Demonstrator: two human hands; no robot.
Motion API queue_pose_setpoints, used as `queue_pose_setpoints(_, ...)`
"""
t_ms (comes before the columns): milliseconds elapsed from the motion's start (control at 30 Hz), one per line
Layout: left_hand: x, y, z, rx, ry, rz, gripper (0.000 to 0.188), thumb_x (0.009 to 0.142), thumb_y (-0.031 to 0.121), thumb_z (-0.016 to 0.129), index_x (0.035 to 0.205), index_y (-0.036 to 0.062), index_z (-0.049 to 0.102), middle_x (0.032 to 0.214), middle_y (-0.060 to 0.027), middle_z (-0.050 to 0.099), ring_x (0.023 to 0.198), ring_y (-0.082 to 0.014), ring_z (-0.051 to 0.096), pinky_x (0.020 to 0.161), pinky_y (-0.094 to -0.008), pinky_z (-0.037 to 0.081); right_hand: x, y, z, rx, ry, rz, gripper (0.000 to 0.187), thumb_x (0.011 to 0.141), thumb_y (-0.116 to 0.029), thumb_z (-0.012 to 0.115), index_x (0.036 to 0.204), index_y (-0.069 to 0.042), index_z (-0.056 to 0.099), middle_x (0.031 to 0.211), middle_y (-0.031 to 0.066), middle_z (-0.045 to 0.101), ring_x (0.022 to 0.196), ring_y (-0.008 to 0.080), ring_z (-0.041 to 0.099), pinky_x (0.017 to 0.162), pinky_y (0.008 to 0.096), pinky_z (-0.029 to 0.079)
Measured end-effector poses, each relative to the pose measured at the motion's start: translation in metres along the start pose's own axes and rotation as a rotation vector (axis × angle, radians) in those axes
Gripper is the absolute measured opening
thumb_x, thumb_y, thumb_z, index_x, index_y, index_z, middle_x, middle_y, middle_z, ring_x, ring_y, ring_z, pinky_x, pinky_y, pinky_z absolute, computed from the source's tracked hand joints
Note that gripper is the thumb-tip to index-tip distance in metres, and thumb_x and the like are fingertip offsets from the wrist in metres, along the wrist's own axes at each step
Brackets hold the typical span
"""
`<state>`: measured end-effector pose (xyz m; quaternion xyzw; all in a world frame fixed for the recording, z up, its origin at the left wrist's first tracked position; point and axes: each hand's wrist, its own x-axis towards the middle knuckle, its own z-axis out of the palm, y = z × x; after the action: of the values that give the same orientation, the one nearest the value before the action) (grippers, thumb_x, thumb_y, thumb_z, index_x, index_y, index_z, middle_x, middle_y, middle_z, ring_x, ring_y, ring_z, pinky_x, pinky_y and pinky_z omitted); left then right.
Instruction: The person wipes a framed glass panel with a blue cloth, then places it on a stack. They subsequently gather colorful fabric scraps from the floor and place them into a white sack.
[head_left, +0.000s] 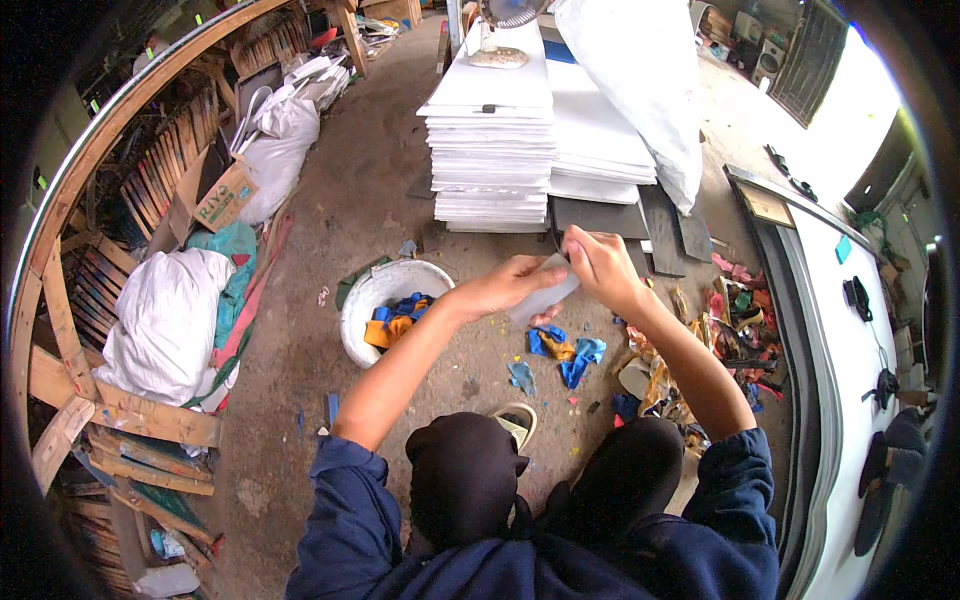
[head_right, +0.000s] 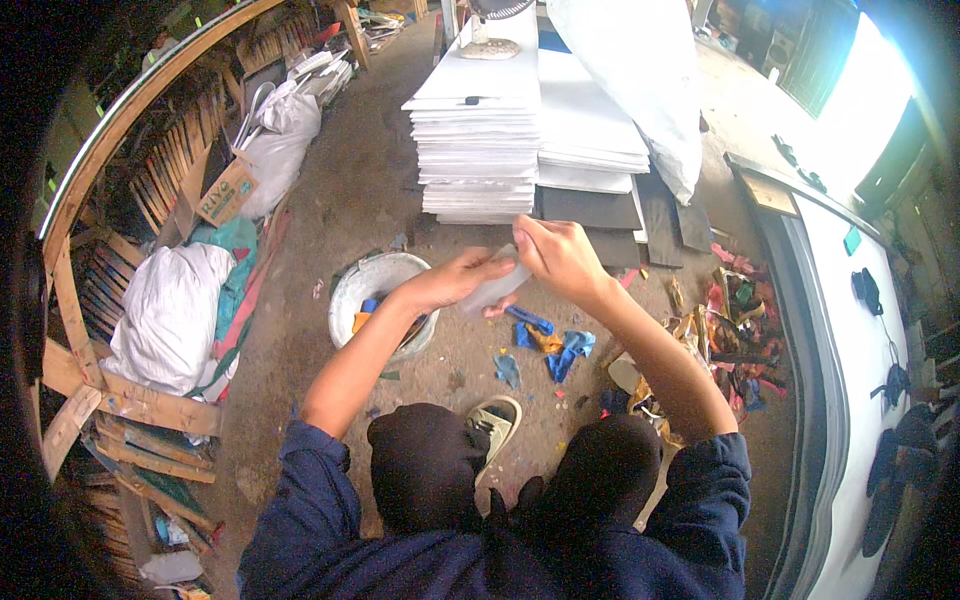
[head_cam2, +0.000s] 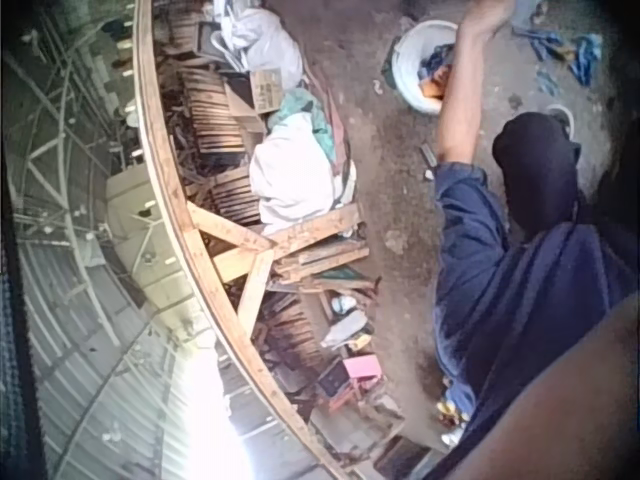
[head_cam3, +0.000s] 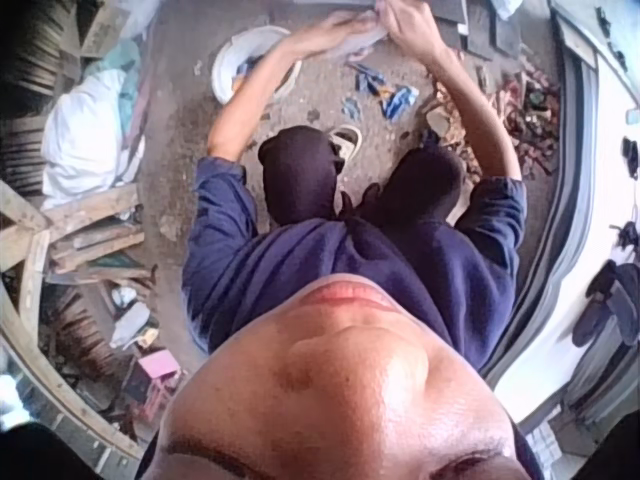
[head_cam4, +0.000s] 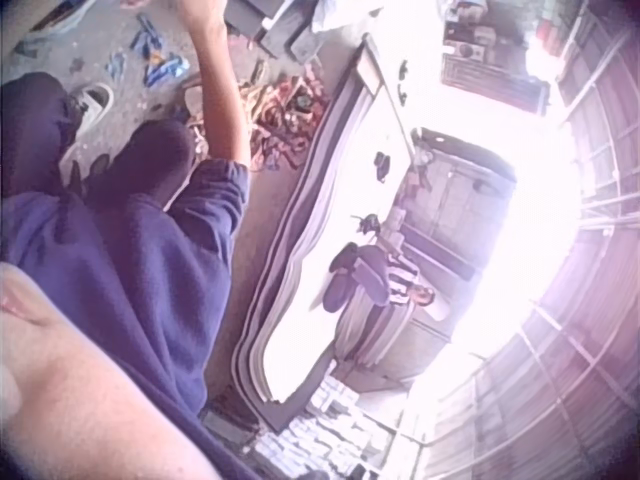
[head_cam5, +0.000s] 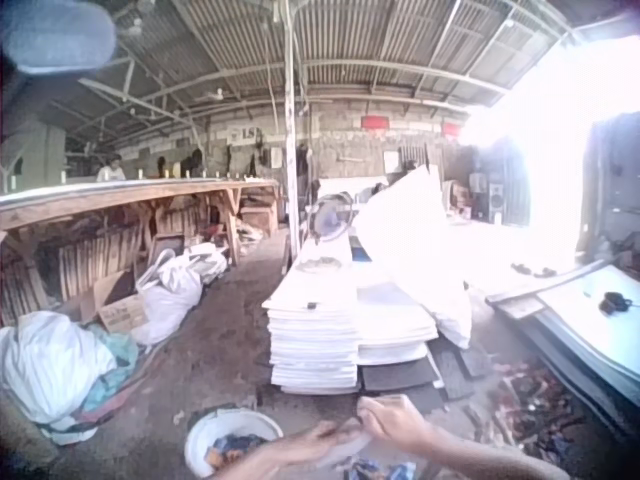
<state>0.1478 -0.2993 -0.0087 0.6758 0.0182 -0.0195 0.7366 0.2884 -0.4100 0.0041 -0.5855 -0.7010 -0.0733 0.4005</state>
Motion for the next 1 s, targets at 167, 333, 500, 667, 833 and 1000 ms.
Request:
queue_pose_setpoints(167,0.004,-0.008,0.012,0.892,0.498,0.197,0.039,0.082,0.033,0.058,0.100,-0.0013,0.049,0.060,-0.0188,0.056,0.056,-0.0260,0.059,0.050,-0.0357,0.047,0.000,0.012,0.012,-0.086,-0.115,0.259,0.019,0.085,-0.016,0.044,0.087,0.000,0.054,0.062,0.0230,0.054,0.057,0.0384,0.056,0.051,0.0425,0.045)
queue_pose_setpoints(333,0.013,-0.047,0.013,1.265,0.729,0.236,0.039,0.079,0.028,0.061,0.103,-0.0011,0.048,0.066,-0.0207,0.058,0.063,-0.0375,0.059,0.049,-0.0424,0.046,-0.011,0.031,0.048,-0.083,-0.059,0.479,0.024,0.086,-0.021,0.043,0.090,-0.001,0.055,0.067,0.0252,0.055,0.066,0.0422,0.055,0.059,0.0474,0.045)
queue_pose_setpoints(500,0.030,-0.153,-0.016,1.176,0.677,0.267,0.036,0.079,0.023,0.061,0.107,0.0038,0.047,0.084,-0.0178,0.060,0.076,-0.0323,0.059,0.064,-0.0407,0.046,-0.067,0.080,0.103,0.016,-0.248,0.668,0.033,0.088,-0.032,0.040,0.089,-0.001,0.051,0.070,0.0269,0.056,0.071,0.0442,0.055,0.065,0.0514,0.043)
queue_pose_setpoints(667,0.036,-0.241,-0.045,0.771,0.785,0.128,0.035,0.079,0.020,0.062,0.107,0.0047,0.047,0.102,-0.0154,0.056,0.093,-0.0311,0.056,0.078,-0.0369,0.043,-0.122,0.140,0.138,0.322,-0.195,0.995,0.027,0.087,-0.026,0.051,0.089,0.000,0.050,0.065,0.0215,0.058,0.060,0.0385,0.058,0.054,0.0406,0.046)
queue_pose_setpoints(833,0.044,-0.303,-0.051,0.526,0.828,0.025,0.038,0.082,0.015,0.061,0.113,0.0046,0.043,0.100,-0.0133,0.057,0.097,-0.0211,0.056,0.078,-0.0321,0.045,-0.218,0.194,0.203,-0.087,-0.388,0.638,0.029,0.072,-0.012,0.064,0.097,-0.003,0.051,0.093,0.0182,0.051,0.092,0.0335,0.051,0.078,0.0373,0.044)
queue_pose_setpoints(1000,0.057,-0.309,-0.050,0.445,0.859,-0.039,0.035,0.081,0.017,0.061,0.109,0.0052,0.044,0.097,-0.0143,0.057,0.089,-0.0232,0.059,0.072,-0.0322,0.048,-0.232,0.186,0.219,-0.287,-0.556,0.590,0.039,0.073,-0.012,0.059,0.106,0.002,0.043,0.102,0.0196,0.045,0.092,0.0342,0.048,0.077,0.0401,0.045)
